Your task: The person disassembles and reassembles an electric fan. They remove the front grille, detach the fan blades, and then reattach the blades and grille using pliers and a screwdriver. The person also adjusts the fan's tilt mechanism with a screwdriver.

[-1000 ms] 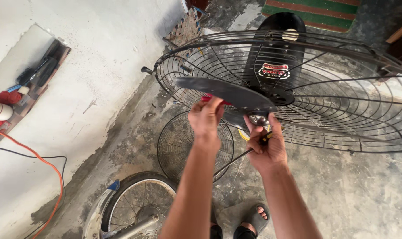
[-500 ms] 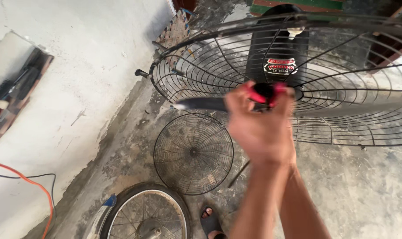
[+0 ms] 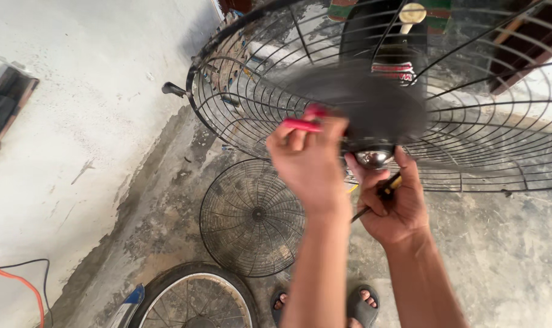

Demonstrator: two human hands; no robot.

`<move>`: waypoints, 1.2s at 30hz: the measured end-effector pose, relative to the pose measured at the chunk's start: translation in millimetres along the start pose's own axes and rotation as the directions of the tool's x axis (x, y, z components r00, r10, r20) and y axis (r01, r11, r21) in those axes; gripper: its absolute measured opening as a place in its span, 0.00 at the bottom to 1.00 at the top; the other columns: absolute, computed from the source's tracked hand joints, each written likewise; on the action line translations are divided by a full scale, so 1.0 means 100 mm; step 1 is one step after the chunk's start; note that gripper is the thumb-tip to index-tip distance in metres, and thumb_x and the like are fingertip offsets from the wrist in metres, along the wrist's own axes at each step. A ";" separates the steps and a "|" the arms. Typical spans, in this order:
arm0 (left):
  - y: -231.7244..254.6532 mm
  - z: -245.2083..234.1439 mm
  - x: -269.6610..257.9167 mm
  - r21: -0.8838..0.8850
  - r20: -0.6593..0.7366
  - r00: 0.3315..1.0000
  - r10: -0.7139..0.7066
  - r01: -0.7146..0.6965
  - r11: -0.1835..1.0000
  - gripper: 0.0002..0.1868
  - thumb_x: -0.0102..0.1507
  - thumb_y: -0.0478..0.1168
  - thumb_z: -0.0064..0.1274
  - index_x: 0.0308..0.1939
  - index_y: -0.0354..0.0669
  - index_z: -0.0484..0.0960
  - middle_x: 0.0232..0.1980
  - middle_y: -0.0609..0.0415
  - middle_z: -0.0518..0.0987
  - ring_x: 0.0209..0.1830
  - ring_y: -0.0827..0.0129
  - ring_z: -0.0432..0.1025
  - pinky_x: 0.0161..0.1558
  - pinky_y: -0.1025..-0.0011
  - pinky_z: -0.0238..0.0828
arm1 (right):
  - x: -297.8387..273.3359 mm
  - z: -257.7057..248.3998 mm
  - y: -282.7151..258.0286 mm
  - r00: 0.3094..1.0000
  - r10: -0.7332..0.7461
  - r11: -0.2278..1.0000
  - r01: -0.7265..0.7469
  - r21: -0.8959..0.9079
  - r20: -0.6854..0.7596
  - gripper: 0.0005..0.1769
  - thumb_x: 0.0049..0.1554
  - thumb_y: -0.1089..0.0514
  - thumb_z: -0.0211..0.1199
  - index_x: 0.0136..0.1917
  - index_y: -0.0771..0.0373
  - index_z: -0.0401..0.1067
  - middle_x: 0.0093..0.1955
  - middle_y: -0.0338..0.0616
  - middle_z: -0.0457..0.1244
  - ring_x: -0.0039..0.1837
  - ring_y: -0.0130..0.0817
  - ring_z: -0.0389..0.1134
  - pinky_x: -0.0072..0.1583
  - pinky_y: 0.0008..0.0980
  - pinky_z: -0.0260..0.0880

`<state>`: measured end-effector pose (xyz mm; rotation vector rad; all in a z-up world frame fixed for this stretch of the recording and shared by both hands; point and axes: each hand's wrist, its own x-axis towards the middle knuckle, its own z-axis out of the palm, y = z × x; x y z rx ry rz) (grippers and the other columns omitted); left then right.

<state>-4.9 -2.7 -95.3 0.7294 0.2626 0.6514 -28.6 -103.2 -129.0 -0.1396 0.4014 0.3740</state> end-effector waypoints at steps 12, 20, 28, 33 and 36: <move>0.13 -0.17 -0.05 0.090 -0.010 0.998 -0.056 0.056 0.994 0.29 0.55 0.36 0.68 0.49 0.38 0.64 0.47 0.46 0.73 0.47 0.63 0.72 0.54 0.60 0.75 | 0.08 -0.26 0.06 0.968 -0.188 0.971 0.157 -0.183 -0.165 0.24 0.58 0.40 0.66 0.53 0.64 0.72 0.49 0.53 0.72 0.32 0.19 0.67 0.30 0.17 0.60; 0.32 0.22 -0.39 0.555 0.101 0.993 0.068 -0.113 0.824 0.27 0.57 0.36 0.64 0.54 0.31 0.66 0.54 0.35 0.74 0.63 0.51 0.72 0.69 0.53 0.65 | 0.05 -0.22 0.08 0.987 -0.113 0.993 0.117 0.033 -0.113 0.24 0.60 0.49 0.63 0.67 0.58 0.68 0.57 0.43 0.67 0.49 0.34 0.75 0.52 0.25 0.79; 0.26 -0.16 -0.07 0.069 -0.236 0.946 -0.222 0.244 0.967 0.31 0.52 0.32 0.65 0.53 0.35 0.64 0.48 0.43 0.75 0.51 0.58 0.73 0.56 0.59 0.72 | 0.05 -0.41 -0.14 0.985 -0.038 0.990 0.014 -0.142 -0.167 0.31 0.53 0.46 0.73 0.58 0.71 0.69 0.61 0.62 0.70 0.30 0.17 0.65 0.24 0.16 0.51; 0.28 -0.09 -0.20 0.231 -0.093 0.990 -0.102 0.121 0.965 0.29 0.55 0.34 0.66 0.53 0.35 0.65 0.52 0.39 0.76 0.55 0.57 0.76 0.61 0.60 0.74 | -0.02 -0.13 0.06 0.992 -0.022 0.999 0.018 -0.034 -0.126 0.30 0.53 0.46 0.72 0.61 0.68 0.70 0.58 0.56 0.69 0.34 0.19 0.67 0.30 0.12 0.57; 0.31 0.09 -0.38 0.475 0.036 0.999 -0.021 0.002 0.880 0.27 0.58 0.36 0.67 0.54 0.35 0.68 0.58 0.37 0.77 0.64 0.56 0.74 0.69 0.60 0.66 | -0.04 0.25 0.31 0.997 0.042 0.949 -0.018 0.314 -0.071 0.31 0.51 0.48 0.74 0.59 0.70 0.68 0.54 0.54 0.67 0.42 0.25 0.66 0.41 0.18 0.60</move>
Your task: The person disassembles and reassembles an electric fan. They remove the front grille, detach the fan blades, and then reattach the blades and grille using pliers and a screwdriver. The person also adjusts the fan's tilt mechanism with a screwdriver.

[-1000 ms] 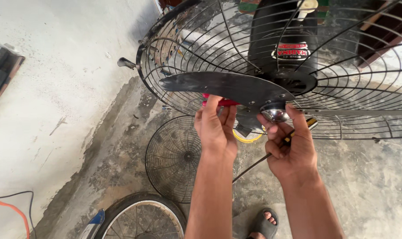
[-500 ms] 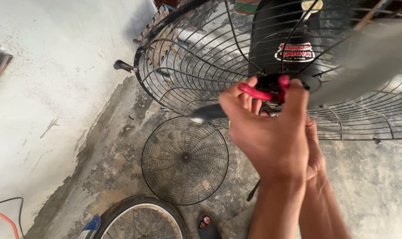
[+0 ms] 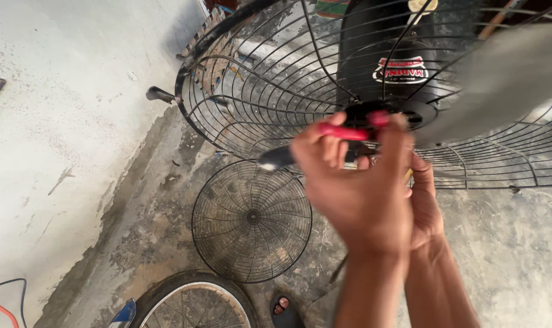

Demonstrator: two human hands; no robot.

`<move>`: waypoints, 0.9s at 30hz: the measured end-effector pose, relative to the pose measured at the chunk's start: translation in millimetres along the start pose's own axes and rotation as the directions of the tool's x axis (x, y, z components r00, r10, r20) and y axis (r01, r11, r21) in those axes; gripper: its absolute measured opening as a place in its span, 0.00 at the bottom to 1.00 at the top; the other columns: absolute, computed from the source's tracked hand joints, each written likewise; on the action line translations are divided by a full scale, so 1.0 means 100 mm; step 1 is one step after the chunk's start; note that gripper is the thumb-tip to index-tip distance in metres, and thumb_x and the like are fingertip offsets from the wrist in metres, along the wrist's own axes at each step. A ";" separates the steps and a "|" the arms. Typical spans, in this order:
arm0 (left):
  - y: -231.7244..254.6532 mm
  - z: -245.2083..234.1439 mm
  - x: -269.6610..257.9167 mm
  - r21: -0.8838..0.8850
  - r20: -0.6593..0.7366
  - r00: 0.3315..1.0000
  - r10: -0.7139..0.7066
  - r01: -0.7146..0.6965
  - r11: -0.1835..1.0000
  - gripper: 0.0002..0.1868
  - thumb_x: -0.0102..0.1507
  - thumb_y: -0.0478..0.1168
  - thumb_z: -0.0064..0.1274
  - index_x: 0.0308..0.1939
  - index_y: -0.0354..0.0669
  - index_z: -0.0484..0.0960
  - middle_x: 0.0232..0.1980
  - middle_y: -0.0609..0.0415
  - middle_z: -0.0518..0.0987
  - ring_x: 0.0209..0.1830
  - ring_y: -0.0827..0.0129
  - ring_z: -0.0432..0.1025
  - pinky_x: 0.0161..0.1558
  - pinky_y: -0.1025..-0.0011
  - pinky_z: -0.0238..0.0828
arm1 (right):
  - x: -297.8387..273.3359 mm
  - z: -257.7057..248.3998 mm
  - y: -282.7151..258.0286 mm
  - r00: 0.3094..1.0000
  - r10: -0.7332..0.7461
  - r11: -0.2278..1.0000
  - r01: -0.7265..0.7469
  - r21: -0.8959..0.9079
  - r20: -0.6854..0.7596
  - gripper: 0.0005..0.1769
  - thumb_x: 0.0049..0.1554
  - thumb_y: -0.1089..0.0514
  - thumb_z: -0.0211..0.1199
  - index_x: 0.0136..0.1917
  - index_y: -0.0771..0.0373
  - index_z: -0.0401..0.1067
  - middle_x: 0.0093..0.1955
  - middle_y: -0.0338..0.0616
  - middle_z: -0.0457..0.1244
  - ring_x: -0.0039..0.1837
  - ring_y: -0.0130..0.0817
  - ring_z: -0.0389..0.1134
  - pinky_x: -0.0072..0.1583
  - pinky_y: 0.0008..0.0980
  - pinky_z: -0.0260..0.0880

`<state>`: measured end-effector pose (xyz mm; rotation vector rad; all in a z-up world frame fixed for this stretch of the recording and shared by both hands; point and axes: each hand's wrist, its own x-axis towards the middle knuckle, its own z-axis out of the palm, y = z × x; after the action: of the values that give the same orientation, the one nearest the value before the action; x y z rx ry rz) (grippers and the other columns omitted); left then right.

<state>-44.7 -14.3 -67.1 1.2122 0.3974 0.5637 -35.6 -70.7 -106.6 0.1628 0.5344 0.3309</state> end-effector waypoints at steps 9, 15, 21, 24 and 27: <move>0.01 0.05 0.03 -0.132 -0.031 0.994 -0.104 0.099 0.986 0.29 0.57 0.38 0.64 0.56 0.33 0.66 0.55 0.37 0.75 0.60 0.58 0.74 0.65 0.58 0.69 | 0.02 -0.01 -0.11 0.998 0.065 0.996 -0.065 -0.059 0.007 0.29 0.51 0.48 0.73 0.56 0.70 0.68 0.49 0.50 0.67 0.41 0.24 0.65 0.42 0.21 0.59; -0.17 -0.30 0.44 -0.318 -0.074 0.912 -0.404 0.362 0.876 0.38 0.50 0.40 0.68 0.58 0.35 0.63 0.51 0.46 0.76 0.50 0.66 0.74 0.58 0.65 0.68 | 0.15 -0.44 -0.61 0.991 -0.118 0.872 0.074 -0.484 -0.060 0.30 0.51 0.45 0.71 0.56 0.70 0.72 0.53 0.61 0.71 0.28 0.17 0.64 0.24 0.15 0.48; -0.21 -0.32 0.51 -0.345 -0.063 0.900 -0.432 0.386 0.856 0.41 0.49 0.40 0.70 0.59 0.34 0.64 0.46 0.50 0.77 0.48 0.67 0.72 0.56 0.66 0.66 | 0.16 -0.49 -0.58 0.999 -0.028 0.937 0.015 -0.349 -0.032 0.30 0.52 0.44 0.70 0.57 0.70 0.73 0.53 0.59 0.70 0.31 0.19 0.68 0.25 0.15 0.49; -0.19 -0.33 0.47 -0.308 -0.061 0.910 -0.411 0.374 0.875 0.39 0.50 0.39 0.69 0.59 0.33 0.64 0.48 0.49 0.78 0.49 0.67 0.73 0.56 0.66 0.67 | 0.15 -0.45 -0.57 0.999 -0.022 0.929 0.010 -0.370 -0.029 0.29 0.52 0.44 0.70 0.57 0.70 0.73 0.54 0.60 0.70 0.32 0.19 0.69 0.24 0.15 0.49; -0.18 -0.33 0.45 -0.306 -0.041 0.932 -0.361 0.332 0.892 0.39 0.51 0.39 0.68 0.60 0.31 0.63 0.50 0.45 0.78 0.49 0.65 0.75 0.55 0.67 0.69 | 0.14 -0.42 -0.59 1.000 0.000 0.927 -0.011 -0.376 -0.028 0.28 0.53 0.44 0.70 0.56 0.69 0.72 0.54 0.59 0.70 0.32 0.20 0.69 0.25 0.15 0.49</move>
<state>-24.4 34.0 -93.8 0.8032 0.5782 0.3557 -30.5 -117.6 -163.4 -0.2134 0.4877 0.4357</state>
